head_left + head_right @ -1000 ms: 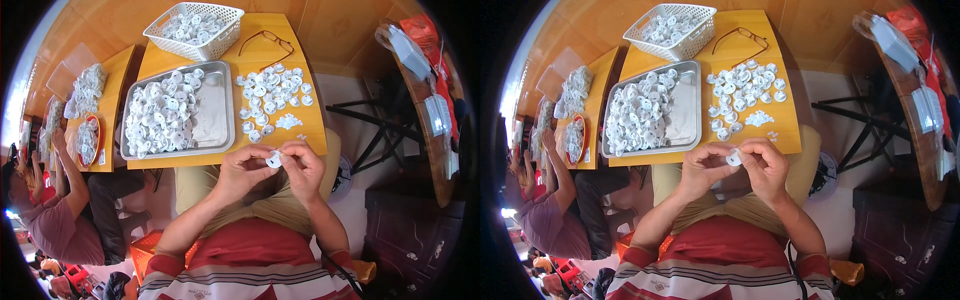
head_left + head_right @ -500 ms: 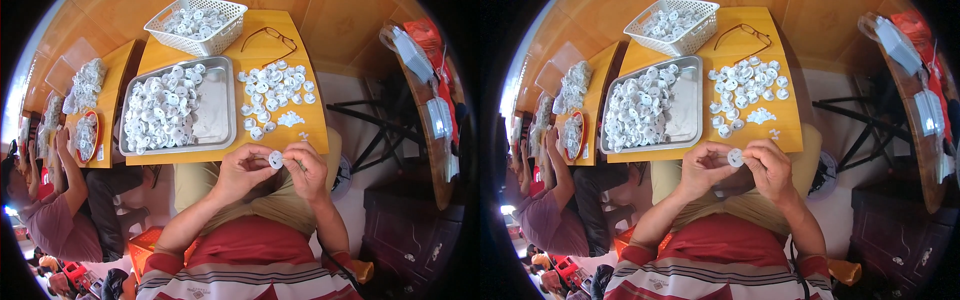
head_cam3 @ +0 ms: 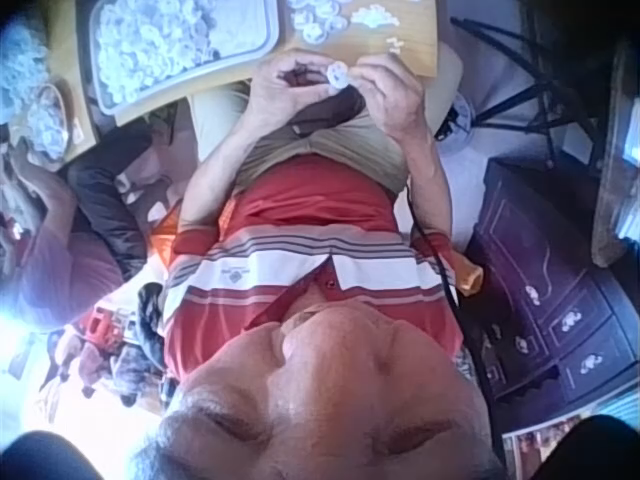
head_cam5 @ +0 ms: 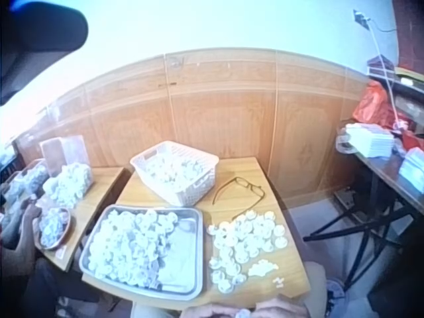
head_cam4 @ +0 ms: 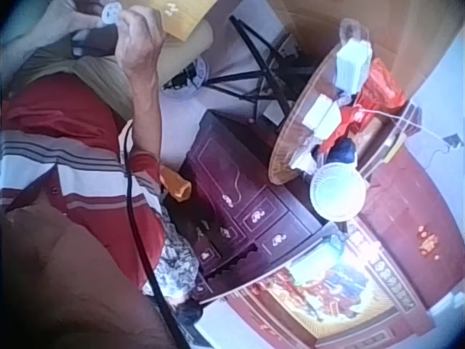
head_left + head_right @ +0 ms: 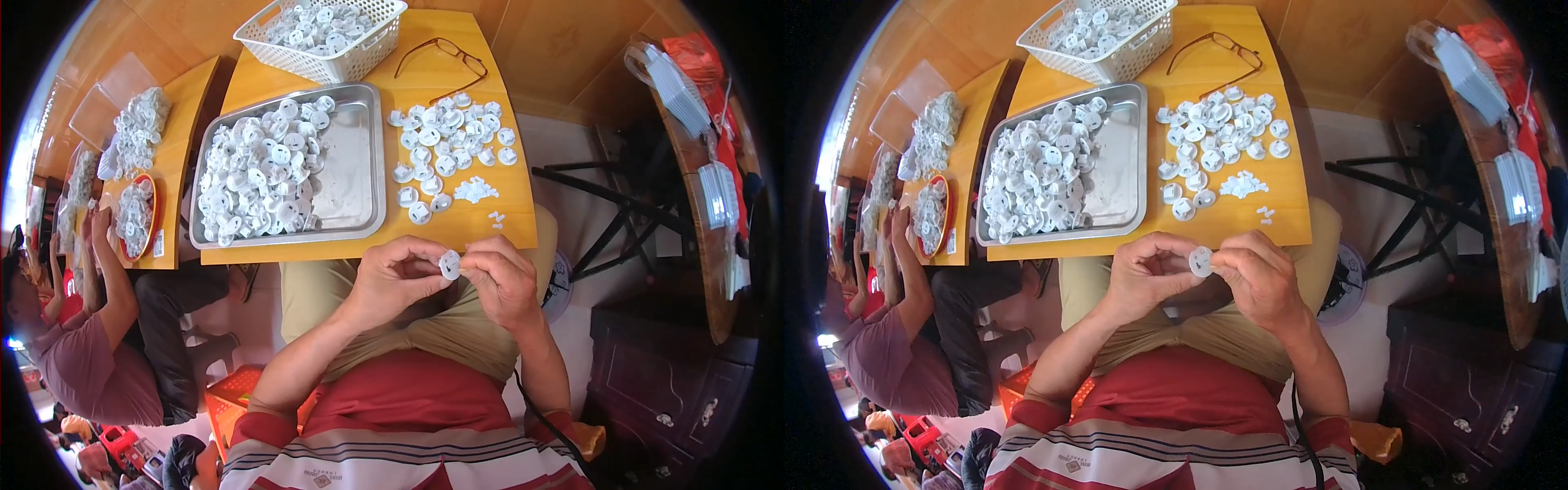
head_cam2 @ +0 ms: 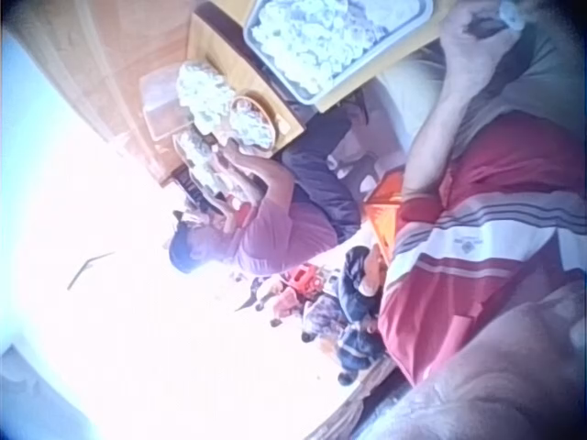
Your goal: The person assembles small white plastic components by hand at a workbench.
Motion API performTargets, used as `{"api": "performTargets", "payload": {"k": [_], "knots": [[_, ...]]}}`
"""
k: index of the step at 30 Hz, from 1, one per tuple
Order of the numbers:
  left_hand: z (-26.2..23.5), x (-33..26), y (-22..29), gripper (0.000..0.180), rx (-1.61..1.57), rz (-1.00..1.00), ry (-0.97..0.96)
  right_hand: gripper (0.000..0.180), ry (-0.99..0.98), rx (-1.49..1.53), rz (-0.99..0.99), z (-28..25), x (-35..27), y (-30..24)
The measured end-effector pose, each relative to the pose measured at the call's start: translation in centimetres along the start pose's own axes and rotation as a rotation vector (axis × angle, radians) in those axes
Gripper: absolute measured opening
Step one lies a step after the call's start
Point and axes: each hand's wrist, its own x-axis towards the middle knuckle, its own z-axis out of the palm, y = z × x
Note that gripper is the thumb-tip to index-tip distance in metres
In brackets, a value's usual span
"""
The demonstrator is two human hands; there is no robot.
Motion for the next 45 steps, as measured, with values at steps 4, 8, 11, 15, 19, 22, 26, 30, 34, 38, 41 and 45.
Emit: {"api": "performTargets", "payload": {"k": [4, 8, 11, 15, 19, 22, 26, 30, 34, 38, 41, 45], "knots": [[-0.1, 0.0, -0.1, 0.032, 0.002, -0.011, -0.008, 0.018, 0.000, -0.013, -0.024, 0.1, -0.3, 0.2], [-0.2, 0.0, -0.1, 0.032, -0.022, -0.024, -0.030, 0.017, 0.003, -0.004, -0.024, 0.1, -0.4, 0.1], [-0.3, 0.1, -0.2, 0.032, -0.019, -0.030, -0.041, 0.017, -0.001, 0.015, -0.034, 0.0, -0.4, 0.2], [-0.3, 0.1, 0.0, 0.032, -0.018, -0.057, -0.053, 0.017, -0.014, 0.040, -0.044, 0.0, -0.5, 0.3], [-0.4, 0.0, -0.2, 0.032, -0.013, -0.074, -0.060, 0.017, -0.022, 0.064, -0.045, 0.1, -0.7, 0.5], [-0.5, -0.1, -0.3, 0.032, -0.013, -0.083, -0.058, 0.016, -0.038, 0.079, -0.023, 0.0, -0.9, 0.5], [-0.5, -0.1, -0.4, 0.032, 0.014, -0.078, -0.068, 0.016, -0.051, 0.104, -0.002, -0.2, -1.0, 0.5], [-0.5, -0.1, -0.1, 0.031, 0.042, -0.075, -0.088, 0.014, -0.059, 0.109, 0.020, -0.2, -1.1, 0.4], [-0.5, -0.2, 0.0, 0.032, 0.046, -0.079, -0.095, 0.013, -0.063, 0.101, 0.032, -0.2, -1.1, 0.3], [-0.4, -0.3, 0.3, 0.032, 0.070, -0.080, -0.101, 0.013, -0.068, 0.103, 0.041, -0.3, -1.1, 0.2], [-0.3, -0.4, 0.4, 0.032, 0.068, -0.083, -0.095, 0.013, -0.080, 0.120, 0.049, -0.4, -1.0, 0.1], [-0.3, -0.2, 0.5, 0.032, 0.064, -0.093, -0.096, 0.013, -0.107, 0.154, 0.080, -0.4, -1.1, 0.1]]}}
